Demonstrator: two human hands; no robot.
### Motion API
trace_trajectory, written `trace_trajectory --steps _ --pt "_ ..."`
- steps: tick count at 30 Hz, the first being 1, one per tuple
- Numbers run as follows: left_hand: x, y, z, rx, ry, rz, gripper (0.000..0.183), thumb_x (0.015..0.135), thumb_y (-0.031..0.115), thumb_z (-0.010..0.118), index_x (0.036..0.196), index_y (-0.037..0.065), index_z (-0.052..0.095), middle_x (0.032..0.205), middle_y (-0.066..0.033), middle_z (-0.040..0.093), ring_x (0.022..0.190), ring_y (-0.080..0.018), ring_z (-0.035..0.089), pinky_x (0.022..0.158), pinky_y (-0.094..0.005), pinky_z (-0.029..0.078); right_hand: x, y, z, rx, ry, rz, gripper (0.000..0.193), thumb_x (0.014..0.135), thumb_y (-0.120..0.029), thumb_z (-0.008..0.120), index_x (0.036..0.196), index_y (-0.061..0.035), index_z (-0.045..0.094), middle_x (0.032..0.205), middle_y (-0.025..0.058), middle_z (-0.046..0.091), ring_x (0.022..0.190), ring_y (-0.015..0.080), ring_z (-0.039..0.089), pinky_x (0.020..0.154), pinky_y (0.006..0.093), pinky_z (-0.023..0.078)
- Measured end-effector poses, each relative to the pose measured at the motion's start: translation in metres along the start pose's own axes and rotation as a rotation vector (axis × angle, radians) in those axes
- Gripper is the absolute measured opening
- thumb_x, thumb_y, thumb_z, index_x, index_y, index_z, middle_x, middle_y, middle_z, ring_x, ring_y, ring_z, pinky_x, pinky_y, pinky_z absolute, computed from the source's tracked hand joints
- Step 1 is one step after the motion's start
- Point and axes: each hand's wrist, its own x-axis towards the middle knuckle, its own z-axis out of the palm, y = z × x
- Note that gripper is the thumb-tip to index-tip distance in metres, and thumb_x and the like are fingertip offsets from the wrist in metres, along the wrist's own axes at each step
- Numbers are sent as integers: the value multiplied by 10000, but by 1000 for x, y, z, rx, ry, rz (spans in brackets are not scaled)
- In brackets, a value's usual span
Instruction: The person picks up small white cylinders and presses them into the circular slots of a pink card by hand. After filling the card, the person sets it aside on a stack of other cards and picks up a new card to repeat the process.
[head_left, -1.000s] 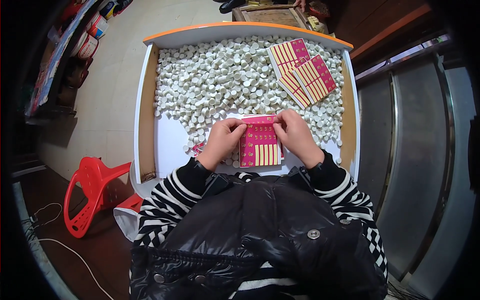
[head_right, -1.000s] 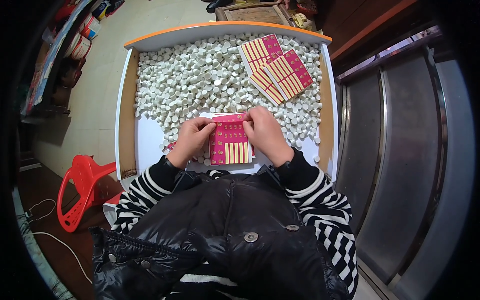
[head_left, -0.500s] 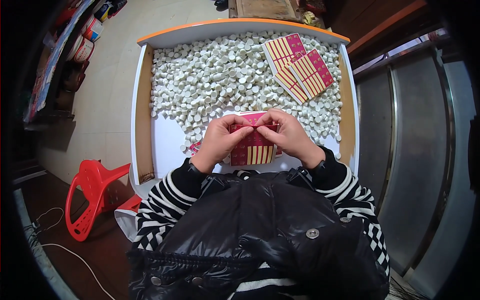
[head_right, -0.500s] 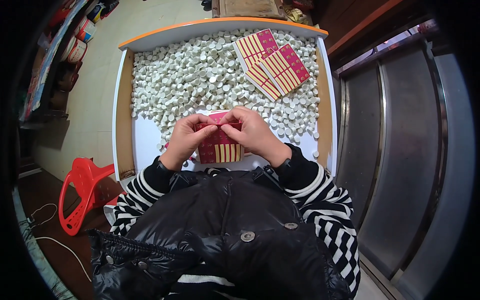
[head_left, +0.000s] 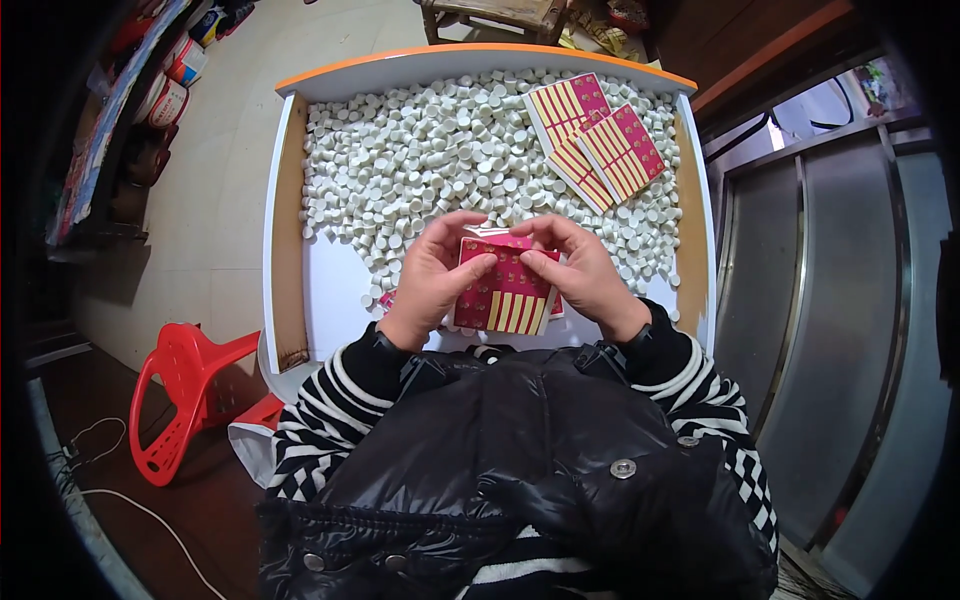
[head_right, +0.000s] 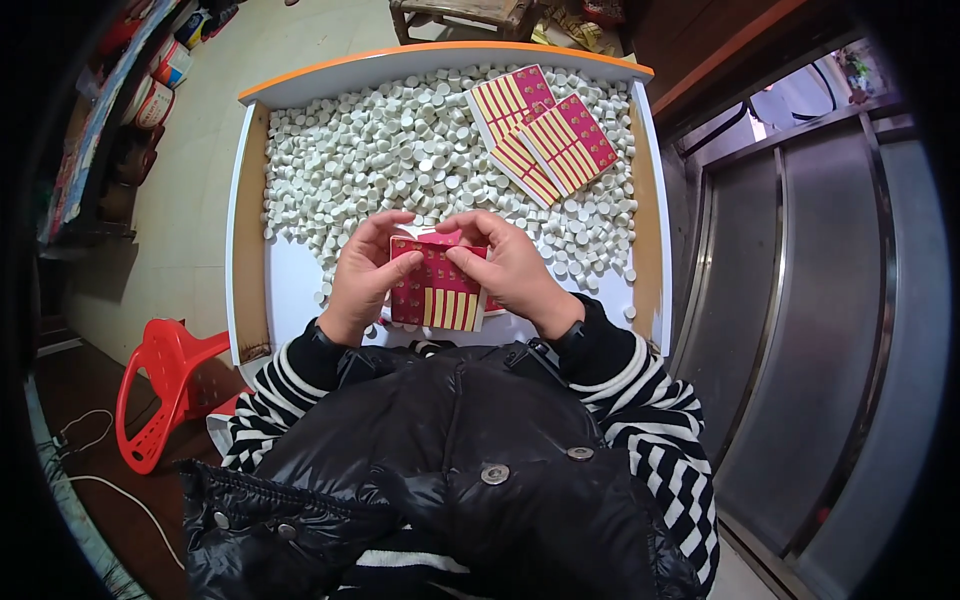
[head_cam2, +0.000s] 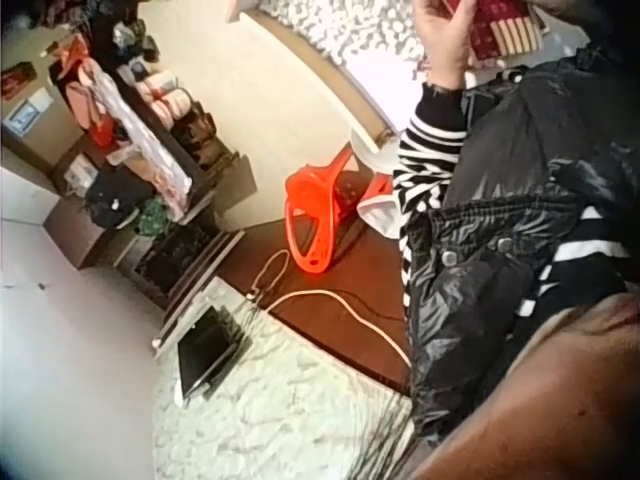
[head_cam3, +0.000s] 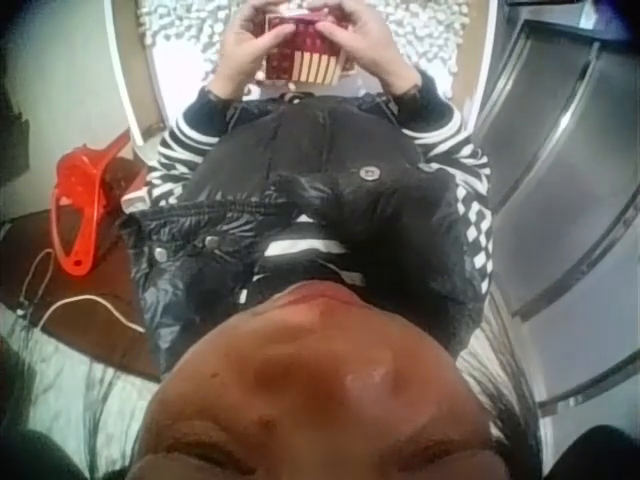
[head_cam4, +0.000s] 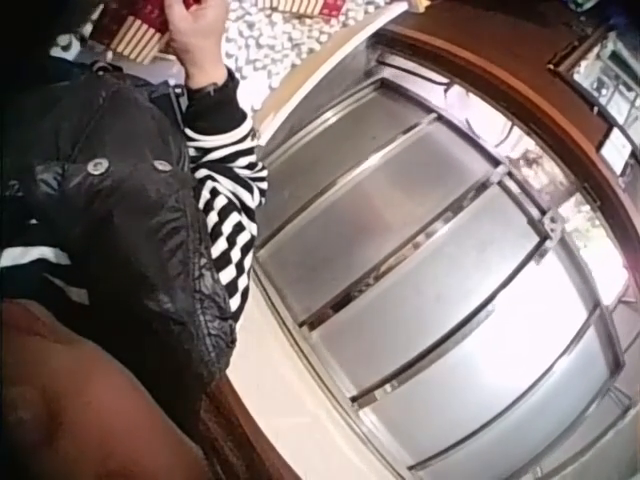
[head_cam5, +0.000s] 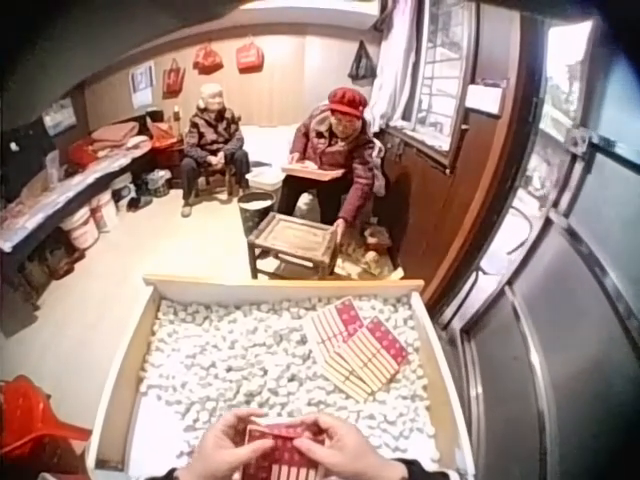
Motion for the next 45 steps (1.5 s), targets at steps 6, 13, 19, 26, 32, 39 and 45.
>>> trace_trajectory --steps 6,13,19,26,32,39,45 --pt "2 -9 -22 14 13 -74 121 839 23 665 954 3 632 874 -40 658 802 -92 605 739 -219 480 3 -3 5 -96 26 -53 165 868 -51 596 1024 -2 622 970 26 593 913 90 546 839 236 436" --pt "15 15 14 273 32 -9 98 838 50 661 912 -9 633 829 -32 643 778 -91 589 689 -228 469 -2 -16 -22 -172 125 -2 107 849 -85 638 927 -12 648 853 25 605 826 107 571 743 260 469" --pt "22 44 101 262 66 46 92 859 48 625 909 -25 646 823 -43 640 756 -97 588 685 -226 466 -22 -53 -88 -423 153 -253 143 805 -158 670 856 -25 657 818 103 642 760 201 628 692 316 491" --pt "19 78 164 276 -64 188 100 869 11 576 937 -20 643 881 -32 614 829 -97 561 741 -213 435 -60 -118 -124 -339 108 -173 176 817 -170 654 888 -11 638 824 111 640 775 207 628 698 315 489" --pt "12 80 170 287 -49 78 150 873 11 578 990 -19 666 888 -56 648 794 -97 574 708 -214 443 -71 -130 -123 -332 101 -201 171 794 -166 656 863 -10 638 798 120 642 754 224 631 693 319 492" --pt "10 66 174 367 -37 226 174 883 16 572 1025 -7 669 831 -46 655 739 -78 567 680 -212 447 -71 -115 -128 -330 102 -199 184 813 -182 634 866 -6 631 821 130 638 766 243 627 702 331 490" --pt "6 70 179 204 -25 19 145 902 24 548 991 -21 653 838 -19 654 720 -71 549 636 -203 429 -71 -102 -137 -462 87 -174 171 843 -161 599 903 -3 627 843 128 631 780 258 614 717 340 482"
